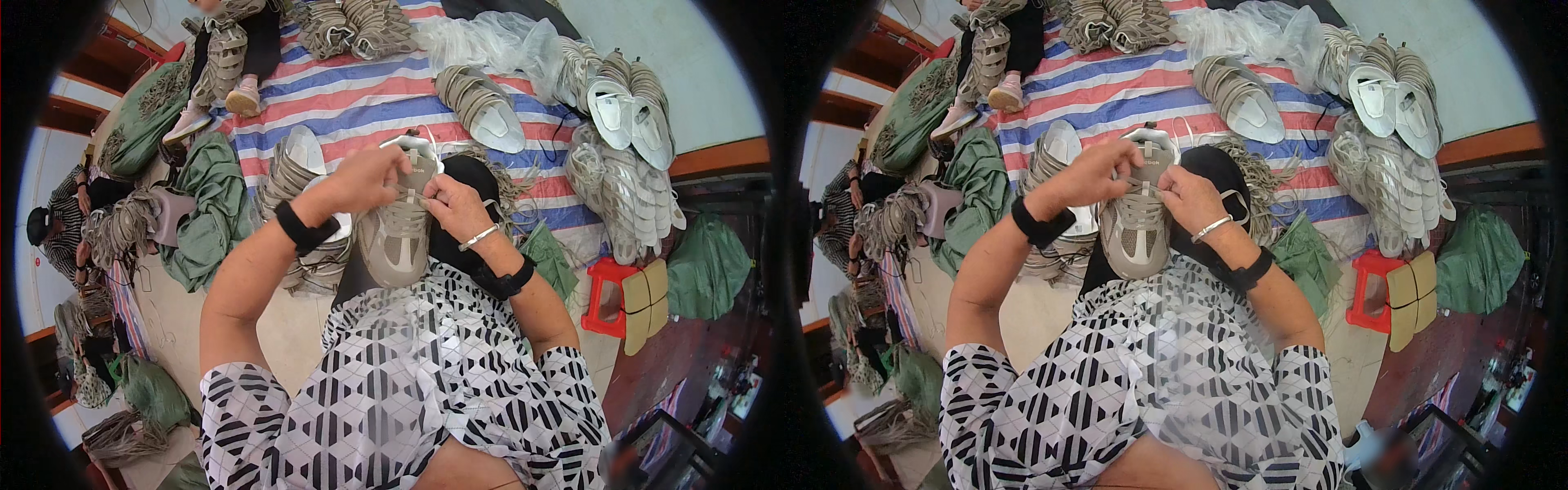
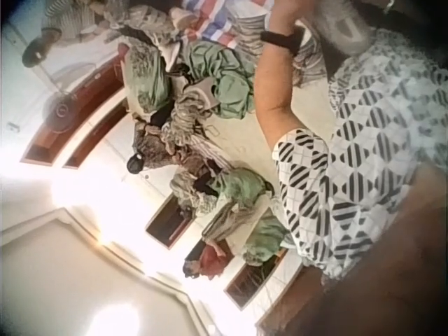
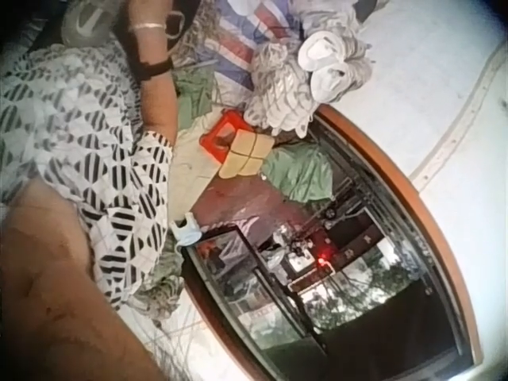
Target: The recorder is inserting and tightening laces on newly manufactured shoes in a production environment.
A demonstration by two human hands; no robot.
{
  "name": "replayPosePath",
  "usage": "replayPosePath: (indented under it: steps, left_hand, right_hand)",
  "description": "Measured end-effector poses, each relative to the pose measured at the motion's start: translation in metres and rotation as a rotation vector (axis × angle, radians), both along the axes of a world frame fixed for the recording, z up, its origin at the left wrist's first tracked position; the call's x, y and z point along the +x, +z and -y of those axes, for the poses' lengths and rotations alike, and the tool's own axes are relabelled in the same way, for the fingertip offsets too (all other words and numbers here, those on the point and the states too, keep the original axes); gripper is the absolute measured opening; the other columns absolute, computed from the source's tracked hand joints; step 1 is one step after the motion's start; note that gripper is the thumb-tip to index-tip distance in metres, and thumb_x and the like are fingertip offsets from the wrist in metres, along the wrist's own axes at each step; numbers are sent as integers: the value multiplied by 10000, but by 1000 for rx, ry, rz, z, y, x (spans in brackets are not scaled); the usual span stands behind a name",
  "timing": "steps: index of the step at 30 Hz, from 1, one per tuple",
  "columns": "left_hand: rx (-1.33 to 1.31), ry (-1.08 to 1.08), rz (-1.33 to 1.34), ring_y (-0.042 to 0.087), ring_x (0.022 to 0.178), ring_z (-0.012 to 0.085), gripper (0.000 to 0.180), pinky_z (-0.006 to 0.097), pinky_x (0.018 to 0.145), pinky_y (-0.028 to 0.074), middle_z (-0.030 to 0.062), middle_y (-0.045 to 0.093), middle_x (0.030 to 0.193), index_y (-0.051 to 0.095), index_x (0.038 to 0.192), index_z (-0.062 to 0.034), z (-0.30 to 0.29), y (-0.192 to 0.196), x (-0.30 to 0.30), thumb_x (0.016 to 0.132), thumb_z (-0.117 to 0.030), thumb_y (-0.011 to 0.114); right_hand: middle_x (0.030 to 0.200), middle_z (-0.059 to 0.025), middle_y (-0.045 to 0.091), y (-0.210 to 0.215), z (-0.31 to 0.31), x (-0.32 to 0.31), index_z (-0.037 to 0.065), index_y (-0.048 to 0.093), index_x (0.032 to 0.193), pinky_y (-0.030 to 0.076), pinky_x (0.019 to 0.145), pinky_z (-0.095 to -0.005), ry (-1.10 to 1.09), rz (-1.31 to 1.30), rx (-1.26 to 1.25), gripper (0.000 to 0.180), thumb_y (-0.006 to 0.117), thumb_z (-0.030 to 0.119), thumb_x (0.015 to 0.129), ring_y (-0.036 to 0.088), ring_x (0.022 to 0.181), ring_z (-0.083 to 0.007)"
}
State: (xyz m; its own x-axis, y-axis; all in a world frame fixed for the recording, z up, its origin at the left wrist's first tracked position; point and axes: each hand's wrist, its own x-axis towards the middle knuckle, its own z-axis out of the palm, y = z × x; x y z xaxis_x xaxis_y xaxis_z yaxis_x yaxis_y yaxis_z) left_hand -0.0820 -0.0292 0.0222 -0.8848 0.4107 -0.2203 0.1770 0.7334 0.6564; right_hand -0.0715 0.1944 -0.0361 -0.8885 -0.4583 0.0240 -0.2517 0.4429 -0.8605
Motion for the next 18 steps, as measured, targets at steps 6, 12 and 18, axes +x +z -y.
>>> replayPosePath:
  steps: [6, 12, 18]
  left_hand:
    - [13, -36, -235, 622, 775, 282, 356, 404, 660, 463, 75, 640, 814, 555, 1045, -85, -10, -1, 11, 702, -84, 652]
    - [-235, -146, -392, 589, 941, 278, 342, 445, 808, 418, 22, 648, 849, 567, 1042, -115, -27, -1, 18, 712, -103, 657]
    - [85, -4, 83, 581, 889, 291, 357, 389, 710, 462, 42, 632, 817, 569, 1038, -90, -4, 4, 6, 694, -25, 635]
  right_hand:
    - [715, -125, 642, 8, -5, -2, 37, 589, 904, 487, 562, -325, 61, 126, 65, 111, 629, 100, 822, 633, 561, -206]
    - [605, -20, 572, 7, -6, -3, 30, 576, 932, 427, 481, -247, 77, 213, -82, 78, 607, 50, 863, 558, 508, -83]
    - [604, -33, 584, 1, -19, -2, 51, 593, 1018, 433, 487, -247, 176, -465, 138, 147, 591, 66, 872, 575, 510, -91]
